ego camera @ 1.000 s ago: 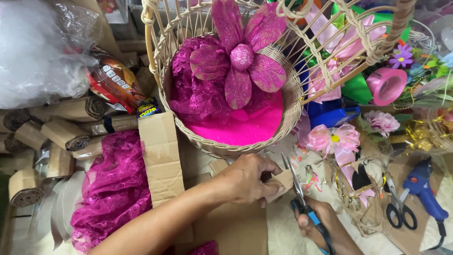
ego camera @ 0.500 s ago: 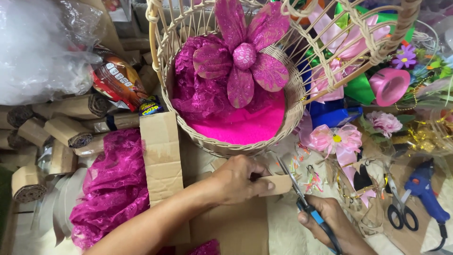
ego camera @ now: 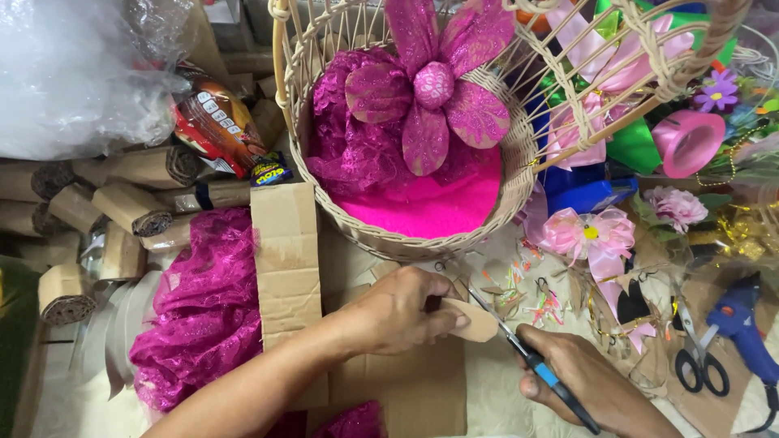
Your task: The person uses scissors to cut a piece of cardboard into smaller rectangular pieces and then trims them into rounded shapes. The cut pieces are placed into a nearby wicker basket containing pink decorative material.
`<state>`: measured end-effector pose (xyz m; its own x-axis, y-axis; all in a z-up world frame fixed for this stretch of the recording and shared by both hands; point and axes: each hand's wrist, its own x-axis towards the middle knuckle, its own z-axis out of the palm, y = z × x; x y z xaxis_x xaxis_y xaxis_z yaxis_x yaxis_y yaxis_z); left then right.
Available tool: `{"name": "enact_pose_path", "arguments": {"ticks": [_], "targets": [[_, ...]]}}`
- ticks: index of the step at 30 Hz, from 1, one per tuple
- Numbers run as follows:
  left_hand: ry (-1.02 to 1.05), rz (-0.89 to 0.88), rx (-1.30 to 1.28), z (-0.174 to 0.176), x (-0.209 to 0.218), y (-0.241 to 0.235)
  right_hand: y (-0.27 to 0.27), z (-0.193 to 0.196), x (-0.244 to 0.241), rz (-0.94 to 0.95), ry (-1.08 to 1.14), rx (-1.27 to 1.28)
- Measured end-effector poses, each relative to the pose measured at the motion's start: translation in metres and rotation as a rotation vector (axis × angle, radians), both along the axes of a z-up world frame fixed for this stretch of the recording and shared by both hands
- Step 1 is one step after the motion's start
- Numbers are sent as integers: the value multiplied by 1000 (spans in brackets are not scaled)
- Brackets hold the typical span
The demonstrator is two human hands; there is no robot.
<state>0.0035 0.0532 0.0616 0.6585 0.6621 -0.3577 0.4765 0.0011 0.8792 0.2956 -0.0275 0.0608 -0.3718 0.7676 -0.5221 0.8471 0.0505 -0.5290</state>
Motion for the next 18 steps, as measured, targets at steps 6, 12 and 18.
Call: {"name": "enact_pose_path", "arguments": {"ticks": [6,12,18], "targets": [[-17,44,23,-2,0,-2,-4,-4,0,-20,-33,-31],[-39,82,8,-2,0,-1,-13,-31,8,-199,47,52],[-104,175,-39,-22,3,-2,-19,-43,25,-235,134,81]]}}
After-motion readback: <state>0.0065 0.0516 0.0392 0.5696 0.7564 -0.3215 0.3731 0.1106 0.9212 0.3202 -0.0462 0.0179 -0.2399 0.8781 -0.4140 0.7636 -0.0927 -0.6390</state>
